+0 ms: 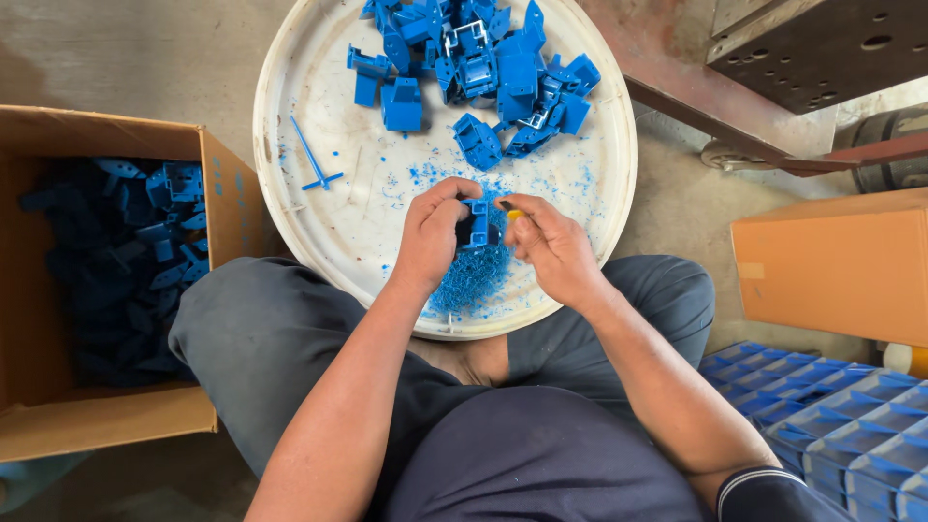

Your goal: The person scrapes excess material from blue plastic parts using a yellow scraper tool.

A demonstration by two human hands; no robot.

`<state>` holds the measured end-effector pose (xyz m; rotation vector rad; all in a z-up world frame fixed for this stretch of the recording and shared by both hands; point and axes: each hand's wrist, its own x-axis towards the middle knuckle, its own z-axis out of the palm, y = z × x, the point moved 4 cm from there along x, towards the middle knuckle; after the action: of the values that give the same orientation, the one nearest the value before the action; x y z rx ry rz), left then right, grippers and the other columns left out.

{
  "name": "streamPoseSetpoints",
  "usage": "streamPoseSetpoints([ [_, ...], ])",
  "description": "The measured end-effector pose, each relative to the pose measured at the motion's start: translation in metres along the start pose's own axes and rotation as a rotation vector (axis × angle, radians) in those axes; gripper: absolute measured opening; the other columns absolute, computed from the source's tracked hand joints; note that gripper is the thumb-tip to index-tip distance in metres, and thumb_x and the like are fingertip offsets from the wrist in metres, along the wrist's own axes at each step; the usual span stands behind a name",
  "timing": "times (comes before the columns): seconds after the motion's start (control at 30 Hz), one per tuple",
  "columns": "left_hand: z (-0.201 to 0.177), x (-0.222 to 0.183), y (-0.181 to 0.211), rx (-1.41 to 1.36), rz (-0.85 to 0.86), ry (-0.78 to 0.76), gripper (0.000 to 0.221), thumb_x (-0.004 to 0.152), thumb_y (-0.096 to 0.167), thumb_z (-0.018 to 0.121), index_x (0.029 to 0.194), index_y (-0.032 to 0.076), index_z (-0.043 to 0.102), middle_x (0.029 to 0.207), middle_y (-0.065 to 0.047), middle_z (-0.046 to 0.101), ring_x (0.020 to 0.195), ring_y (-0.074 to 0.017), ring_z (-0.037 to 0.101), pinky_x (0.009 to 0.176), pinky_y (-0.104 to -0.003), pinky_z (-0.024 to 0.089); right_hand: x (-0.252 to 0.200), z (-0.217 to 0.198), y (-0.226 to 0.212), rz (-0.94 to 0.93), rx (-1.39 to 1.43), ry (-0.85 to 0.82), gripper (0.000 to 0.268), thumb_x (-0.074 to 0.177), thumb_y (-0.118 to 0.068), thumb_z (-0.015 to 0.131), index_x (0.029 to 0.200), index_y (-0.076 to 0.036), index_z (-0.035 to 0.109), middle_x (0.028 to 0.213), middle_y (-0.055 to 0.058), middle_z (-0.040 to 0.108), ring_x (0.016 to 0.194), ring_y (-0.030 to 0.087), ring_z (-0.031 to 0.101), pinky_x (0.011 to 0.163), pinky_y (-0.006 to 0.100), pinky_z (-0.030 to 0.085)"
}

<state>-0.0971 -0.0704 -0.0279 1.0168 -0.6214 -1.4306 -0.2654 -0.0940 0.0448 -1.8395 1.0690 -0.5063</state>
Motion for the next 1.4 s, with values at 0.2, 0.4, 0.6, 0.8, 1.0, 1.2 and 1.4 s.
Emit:
streamPoseSetpoints([
  [0.2, 0.000, 0.001, 0.000, 0.091, 0.211, 0.102, 0.036, 0.113, 0.027, 0.053, 0.094, 0.001, 0.070, 0.081, 0.005, 0.061, 0.074, -0.0021, 0.050, 0.068, -0.022, 0.043, 0.002, 0.001, -0.011, -0.024, -0.096, 0.011, 0.027, 0.109, -0.019, 0.050, 0.125, -0.006, 0.066, 0.087, 0.004, 0.066, 0.079, 0.011, 0.061, 0.073, 0.029, 0.052],
  [0.4, -0.003, 0.004, 0.000, 0.089, 0.181, 0.158, 0.021, 0.102, 0.023, 0.065, 0.104, 0.003, 0.069, 0.070, 0.008, 0.052, 0.062, -0.0015, 0.040, 0.055, -0.023, 0.033, 0.007, 0.003, -0.016, 0.015, -0.189, 0.084, 0.025, 0.108, -0.024, 0.054, 0.117, -0.006, 0.068, 0.084, 0.007, 0.067, 0.072, 0.014, 0.061, 0.069, 0.030, 0.052],
  [0.6, -0.001, 0.003, 0.004, 0.164, 0.147, 0.167, 0.020, 0.104, 0.026, 0.062, 0.108, 0.008, 0.066, 0.069, 0.009, 0.052, 0.060, -0.0010, 0.040, 0.053, -0.022, 0.034, 0.012, 0.002, -0.029, -0.088, -0.243, 0.046, 0.025, 0.110, -0.028, 0.055, 0.117, -0.007, 0.068, 0.101, 0.007, 0.071, 0.081, 0.017, 0.067, 0.076, 0.032, 0.054],
  [0.8, 0.003, -0.007, 0.018, 0.397, 0.104, 0.279, 0.029, 0.101, 0.036, 0.065, 0.102, 0.008, 0.070, 0.058, 0.006, 0.051, 0.054, -0.0027, 0.042, 0.050, -0.025, 0.034, 0.013, 0.006, -0.043, 0.025, -0.522, -0.014, 0.072, 0.063, -0.052, 0.090, 0.117, -0.010, 0.068, 0.079, 0.008, 0.063, 0.069, 0.021, 0.063, 0.066, 0.036, 0.052],
  [1.0, 0.004, -0.008, 0.021, 0.393, 0.120, 0.291, 0.031, 0.102, 0.039, 0.063, 0.099, 0.009, 0.071, 0.056, 0.005, 0.052, 0.052, -0.0034, 0.043, 0.050, -0.026, 0.036, 0.015, 0.012, -0.044, 0.028, -0.614, -0.037, 0.079, 0.057, -0.064, 0.090, 0.111, -0.009, 0.071, 0.074, 0.007, 0.061, 0.066, 0.023, 0.063, 0.062, 0.040, 0.052],
  [1.2, 0.005, -0.010, 0.025, 0.410, 0.164, 0.307, 0.028, 0.101, 0.035, 0.066, 0.100, 0.008, 0.071, 0.057, 0.005, 0.051, 0.053, -0.0041, 0.043, 0.050, -0.027, 0.036, 0.014, 0.011, -0.040, 0.025, -0.636, -0.043, 0.079, 0.058, -0.070, 0.087, 0.105, -0.008, 0.071, 0.073, 0.007, 0.061, 0.067, 0.025, 0.063, 0.064, 0.040, 0.051],
  [1.4, 0.005, -0.013, 0.027, 0.467, 0.147, 0.323, 0.027, 0.100, 0.036, 0.067, 0.098, 0.009, 0.070, 0.054, 0.003, 0.051, 0.051, -0.0059, 0.044, 0.049, -0.029, 0.036, 0.013, 0.013, -0.033, 0.007, -0.652, -0.058, 0.075, 0.061, -0.070, 0.084, 0.101, -0.007, 0.070, 0.074, 0.008, 0.063, 0.068, 0.026, 0.066, 0.063, 0.041, 0.053],
])
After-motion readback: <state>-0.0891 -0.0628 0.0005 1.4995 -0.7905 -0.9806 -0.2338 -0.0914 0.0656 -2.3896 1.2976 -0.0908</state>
